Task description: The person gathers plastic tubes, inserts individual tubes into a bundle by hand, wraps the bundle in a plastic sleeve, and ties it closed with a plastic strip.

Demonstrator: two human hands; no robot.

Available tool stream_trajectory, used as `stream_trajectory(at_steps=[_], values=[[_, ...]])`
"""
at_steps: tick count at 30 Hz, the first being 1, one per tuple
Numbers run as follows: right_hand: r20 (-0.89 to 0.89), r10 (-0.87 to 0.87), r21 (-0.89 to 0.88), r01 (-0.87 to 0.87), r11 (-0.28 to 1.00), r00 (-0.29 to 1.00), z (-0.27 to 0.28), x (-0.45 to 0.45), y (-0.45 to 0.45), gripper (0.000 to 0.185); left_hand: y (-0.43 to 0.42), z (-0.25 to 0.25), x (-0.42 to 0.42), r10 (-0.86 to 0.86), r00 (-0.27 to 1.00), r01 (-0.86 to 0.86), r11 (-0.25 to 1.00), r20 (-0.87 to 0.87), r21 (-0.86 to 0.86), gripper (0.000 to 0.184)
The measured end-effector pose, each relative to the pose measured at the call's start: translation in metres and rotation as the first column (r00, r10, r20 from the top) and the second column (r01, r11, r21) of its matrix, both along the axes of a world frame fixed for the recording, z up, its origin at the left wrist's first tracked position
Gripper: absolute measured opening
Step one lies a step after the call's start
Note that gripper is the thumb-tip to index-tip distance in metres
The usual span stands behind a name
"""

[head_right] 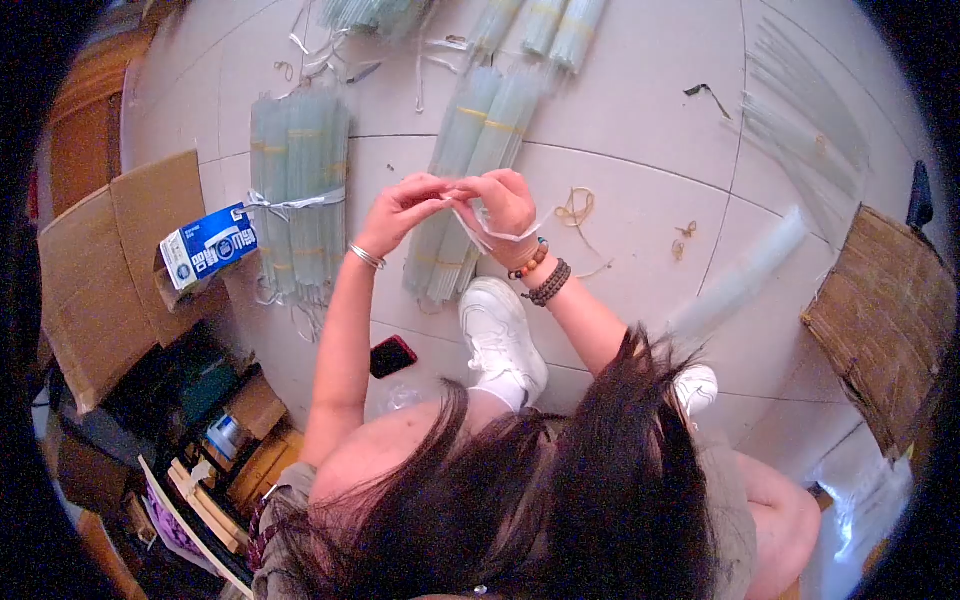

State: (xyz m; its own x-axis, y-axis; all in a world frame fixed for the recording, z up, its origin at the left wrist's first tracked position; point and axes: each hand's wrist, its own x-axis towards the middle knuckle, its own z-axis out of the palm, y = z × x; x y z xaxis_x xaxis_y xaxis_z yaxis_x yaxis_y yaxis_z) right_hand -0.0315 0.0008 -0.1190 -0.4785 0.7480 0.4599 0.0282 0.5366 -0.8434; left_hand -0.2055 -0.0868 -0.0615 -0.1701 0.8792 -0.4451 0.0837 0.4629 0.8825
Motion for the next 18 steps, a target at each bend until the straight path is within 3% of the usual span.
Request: stream_trajectory(at_steps=[4,5,7,10,14,18], values=[[0.056,-0.003,0.042,0.001,0.999,0.998,0.008,0.005,0.013,0.024,0.002,-0.014,-0.001,0.002,0.998,0.002,0.998,-0.057,0.062,0.011],[0.083,-0.012,0.053,0.008,0.999,0.996,0.012,0.006,0.016,0.022,0.001,-0.014,0.0,-0.063,0.967,0.093,0.989,-0.248,0.111,0.01],[0.159,0.063,0.094,-0.079,0.992,0.985,0.011,0.012,0.023,0.019,0.007,-0.001,0.003,-0.148,0.786,0.295,0.943,-0.6,0.154,0.011],[0.268,0.169,0.043,-0.187,0.981,0.949,0.014,0.021,0.027,0.019,0.014,0.009,0.0,-0.189,0.556,0.583,0.783,-0.809,0.218,0.016],[0.334,0.273,-0.122,-0.245,0.962,0.902,0.003,0.044,0.035,0.017,0.011,0.004,-0.015,-0.193,0.526,0.561,0.811,-0.828,0.167,0.02],[0.349,0.424,-0.403,-0.275,0.873,0.835,-0.02,0.059,0.036,0.023,0.004,0.001,-0.009,-0.134,0.545,0.508,0.838,-0.827,0.199,0.019]])
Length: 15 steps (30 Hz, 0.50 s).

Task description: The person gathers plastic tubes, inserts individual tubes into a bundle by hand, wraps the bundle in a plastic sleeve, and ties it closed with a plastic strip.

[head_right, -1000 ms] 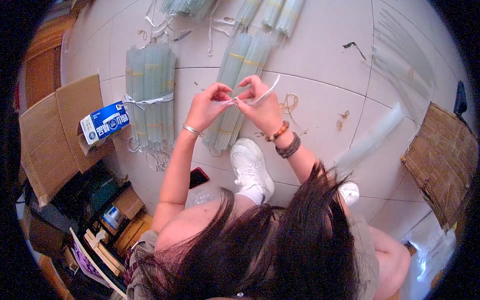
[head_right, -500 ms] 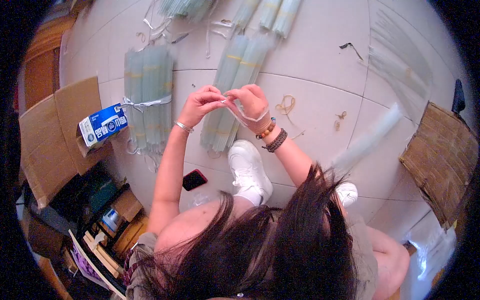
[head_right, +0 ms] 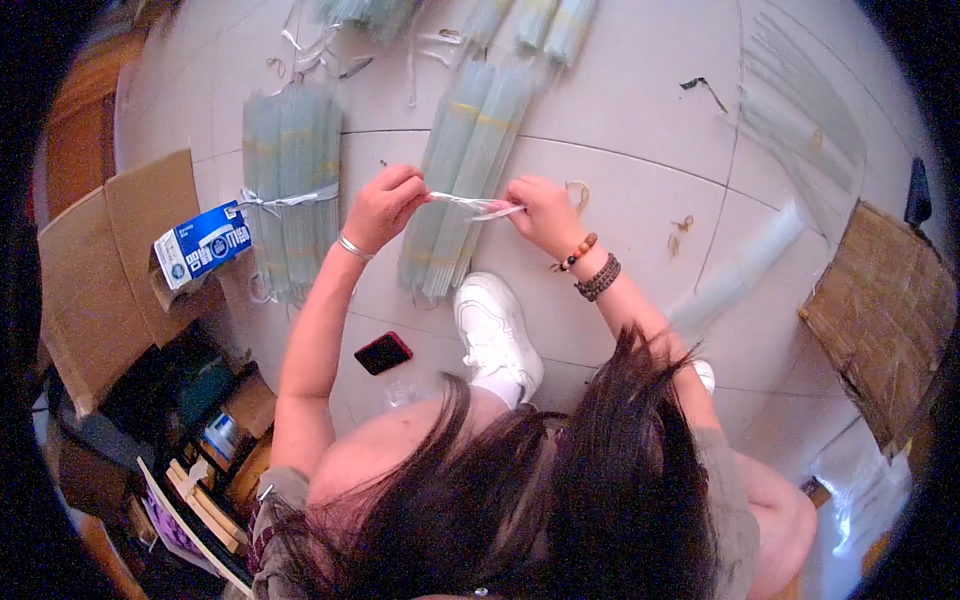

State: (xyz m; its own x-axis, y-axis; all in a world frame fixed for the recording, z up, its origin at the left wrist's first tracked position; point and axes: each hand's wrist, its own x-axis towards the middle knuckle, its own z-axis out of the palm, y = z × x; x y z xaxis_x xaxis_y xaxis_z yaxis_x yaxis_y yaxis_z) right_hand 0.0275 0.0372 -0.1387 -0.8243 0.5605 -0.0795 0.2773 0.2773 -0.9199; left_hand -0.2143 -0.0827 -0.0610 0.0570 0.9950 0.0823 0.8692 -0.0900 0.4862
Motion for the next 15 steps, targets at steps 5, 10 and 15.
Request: stream_trajectory(at_steps=[5,10,15], values=[[-0.144,-0.083,-0.608,-0.022,0.793,0.986,0.033,-0.008,0.016,0.038,-0.007,0.003,0.01,0.178,0.982,-0.17,0.979,0.065,-0.112,0.016],[-0.227,-0.059,-0.923,-0.196,0.331,0.972,0.035,-0.032,0.017,0.028,-0.009,0.012,0.03,0.227,0.973,-0.221,0.97,0.048,-0.106,0.018],[-0.232,0.145,-0.523,-0.249,0.815,0.962,0.04,-0.038,0.013,0.023,-0.001,0.023,0.033,0.125,0.992,-0.124,0.992,-0.02,0.017,0.018]])
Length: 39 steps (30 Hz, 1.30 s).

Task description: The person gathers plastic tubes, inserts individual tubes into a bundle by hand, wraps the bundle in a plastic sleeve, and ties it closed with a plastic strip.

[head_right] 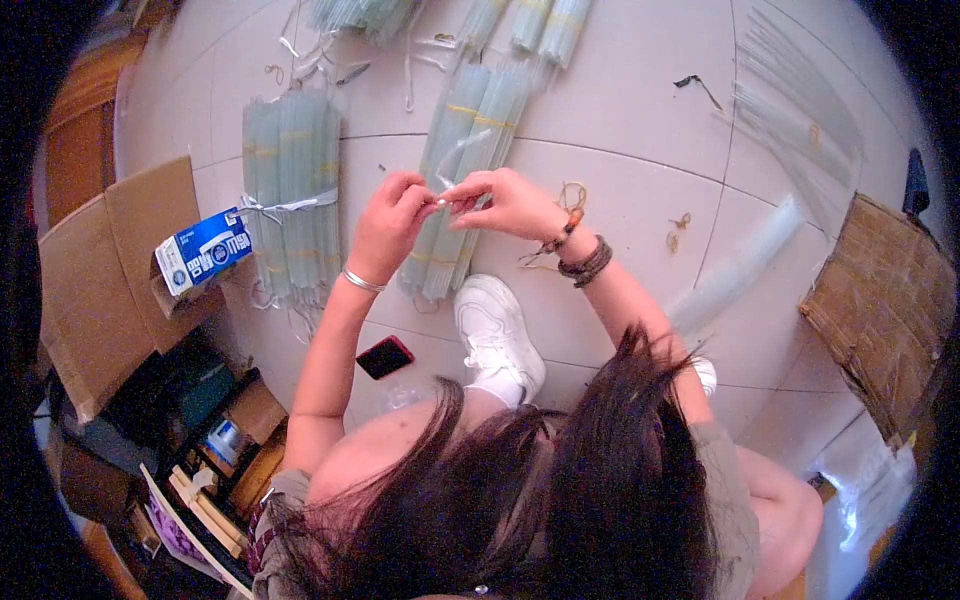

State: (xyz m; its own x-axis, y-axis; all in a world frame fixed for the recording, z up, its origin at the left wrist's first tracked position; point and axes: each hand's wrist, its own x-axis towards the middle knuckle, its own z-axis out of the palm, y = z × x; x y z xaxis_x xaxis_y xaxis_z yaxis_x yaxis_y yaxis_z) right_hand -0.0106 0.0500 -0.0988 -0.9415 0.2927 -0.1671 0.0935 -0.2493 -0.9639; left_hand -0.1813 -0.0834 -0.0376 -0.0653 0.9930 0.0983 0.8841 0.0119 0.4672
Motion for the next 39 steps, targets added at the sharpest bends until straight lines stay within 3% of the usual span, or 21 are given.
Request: stream_trajectory(at_steps=[1,5,7,8,9,11,13,14,16,19,22,25,26,28,32,35,38,39], values=[[-0.012,0.014,0.238,-0.011,0.971,1.0,0.001,-0.003,-0.003,0.023,0.004,0.002,0.001,-0.036,0.999,0.036,0.998,-0.014,0.042,0.018],[-0.017,-0.068,0.374,0.069,0.925,0.998,-0.01,-0.012,-0.01,0.017,0.01,-0.002,0.012,0.115,0.975,-0.09,0.986,0.19,-0.139,0.027],[-0.027,-0.081,0.244,0.085,0.966,0.996,-0.019,-0.009,-0.01,0.015,0.006,-0.008,0.008,0.149,0.952,-0.098,0.975,0.266,-0.198,0.033],[-0.03,-0.088,0.176,0.092,0.98,0.996,-0.023,-0.007,-0.009,0.014,0.002,-0.009,0.007,0.165,0.961,-0.123,0.973,0.22,-0.194,0.03],[0.03,-0.108,0.002,0.108,0.994,0.994,-0.021,-0.006,-0.01,0.015,0.001,-0.004,0.007,0.181,0.968,-0.148,0.971,0.174,-0.19,0.028],[0.153,-0.114,-0.337,0.16,0.928,0.982,-0.015,-0.002,-0.013,0.018,-0.005,-0.003,0.005,0.216,0.974,-0.203,0.965,0.065,-0.167,0.022],[0.184,-0.143,-0.47,0.215,0.856,0.972,-0.011,-0.002,-0.015,0.02,-0.013,-0.007,0.002,0.255,0.965,-0.261,0.957,-0.061,-0.128,0.015],[0.202,-0.156,-0.531,0.242,0.812,0.967,-0.01,-0.002,-0.015,0.021,-0.019,-0.007,0.004,0.262,0.965,-0.256,0.946,0.002,-0.198,0.013],[0.195,-0.043,-0.501,0.137,0.855,0.98,-0.01,0.0,-0.006,0.021,-0.019,0.015,0.016,0.287,0.949,-0.231,0.914,0.13,-0.333,0.009],[0.175,0.085,-0.44,0.001,0.898,0.981,-0.021,0.003,0.006,0.022,-0.015,0.039,0.02,0.16,0.928,-0.025,0.928,0.337,-0.372,0.02],[0.144,0.122,-0.355,-0.064,0.933,0.982,-0.023,0.0,0.015,0.021,0.003,0.026,0.016,0.261,0.965,-0.26,0.965,0.035,-0.029,0.027],[0.113,0.079,-0.302,-0.042,0.952,0.99,-0.021,-0.005,0.017,0.019,0.002,-0.004,0.004,0.135,0.955,-0.108,0.988,0.266,-0.113,0.032],[0.103,0.059,-0.293,-0.026,0.956,0.993,-0.02,-0.005,0.017,0.018,-0.001,-0.012,0.005,0.198,0.92,-0.147,0.974,0.337,-0.169,0.032],[0.113,0.04,-0.158,-0.022,0.987,0.993,-0.014,-0.006,0.018,0.019,-0.001,-0.019,0.008,0.324,0.827,-0.207,0.935,0.459,-0.288,0.032],[0.162,-0.011,0.237,-0.028,0.971,0.987,-0.006,-0.002,0.02,0.021,0.001,-0.02,0.004,0.355,0.789,-0.191,0.918,0.502,-0.348,0.03],[-0.219,-0.069,0.673,0.202,0.712,0.973,-0.017,0.0,0.021,0.015,0.004,-0.022,0.006,0.365,0.766,-0.197,0.917,0.528,-0.348,0.03],[-0.313,-0.115,0.873,0.333,0.356,0.943,-0.012,-0.008,0.001,0.011,0.004,-0.017,0.01,0.402,0.748,-0.233,0.904,0.528,-0.358,0.031],[-0.35,-0.164,0.854,0.386,0.348,0.922,-0.013,-0.012,-0.005,0.012,0.003,-0.017,0.01,0.41,0.724,-0.241,0.904,0.555,-0.353,0.032]])
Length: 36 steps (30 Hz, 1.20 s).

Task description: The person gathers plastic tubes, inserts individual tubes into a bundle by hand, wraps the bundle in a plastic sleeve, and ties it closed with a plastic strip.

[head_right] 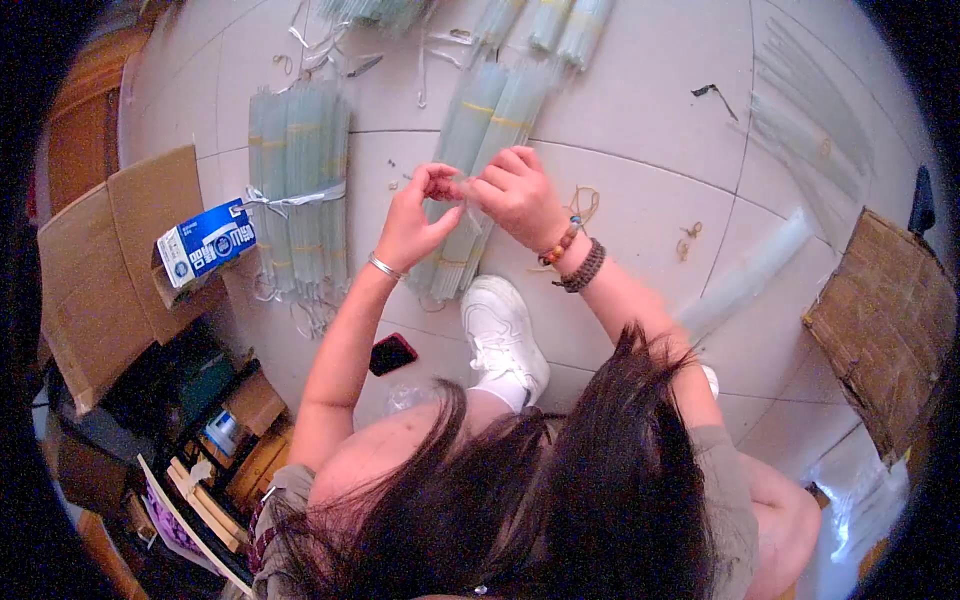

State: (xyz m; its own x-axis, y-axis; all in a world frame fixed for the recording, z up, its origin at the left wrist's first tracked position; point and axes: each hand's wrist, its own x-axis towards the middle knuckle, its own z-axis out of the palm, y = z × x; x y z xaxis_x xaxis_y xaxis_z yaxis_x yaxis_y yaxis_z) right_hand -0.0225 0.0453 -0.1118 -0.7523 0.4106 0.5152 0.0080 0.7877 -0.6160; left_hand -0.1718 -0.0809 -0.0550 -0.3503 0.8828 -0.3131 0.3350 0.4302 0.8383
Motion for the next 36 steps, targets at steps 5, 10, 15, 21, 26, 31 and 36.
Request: stream_trajectory(at_steps=[5,10,15,21,26,31,36], values=[[-0.131,-0.155,-0.163,0.133,0.978,0.979,-0.01,-0.008,-0.018,0.019,-0.005,-0.001,-0.02,-0.153,0.987,0.15,0.987,0.044,0.064,0.037],[-0.172,-0.105,-0.044,0.099,0.994,0.979,-0.013,-0.004,-0.016,0.02,0.004,-0.011,-0.036,-0.267,0.962,0.273,0.946,-0.062,0.172,0.02],[-0.128,-0.113,0.028,0.118,0.993,0.985,-0.008,0.0,-0.009,0.019,0.01,-0.01,-0.037,-0.329,0.861,0.398,0.91,-0.387,0.113,0.015],[-0.106,-0.121,-0.025,0.119,0.993,0.987,0.0,0.009,-0.013,0.013,0.008,-0.003,-0.026,-0.355,0.661,0.422,0.904,-0.661,-0.064,0.019],[-0.015,-0.174,-0.256,0.165,0.953,0.985,-0.036,0.047,-0.01,0.014,-0.004,0.008,-0.053,-0.392,0.617,0.356,0.912,-0.682,-0.203,0.018],[0.09,-0.087,-0.547,0.122,0.828,0.992,-0.022,0.049,-0.014,0.018,-0.027,0.001,-0.056,-0.288,0.808,0.275,0.956,-0.513,-0.104,0.014],[0.406,0.113,-0.438,0.085,0.895,0.907,0.028,0.025,-0.026,0.029,-0.023,0.01,-0.049,-0.202,0.895,0.201,0.979,-0.397,-0.045,0.012]])
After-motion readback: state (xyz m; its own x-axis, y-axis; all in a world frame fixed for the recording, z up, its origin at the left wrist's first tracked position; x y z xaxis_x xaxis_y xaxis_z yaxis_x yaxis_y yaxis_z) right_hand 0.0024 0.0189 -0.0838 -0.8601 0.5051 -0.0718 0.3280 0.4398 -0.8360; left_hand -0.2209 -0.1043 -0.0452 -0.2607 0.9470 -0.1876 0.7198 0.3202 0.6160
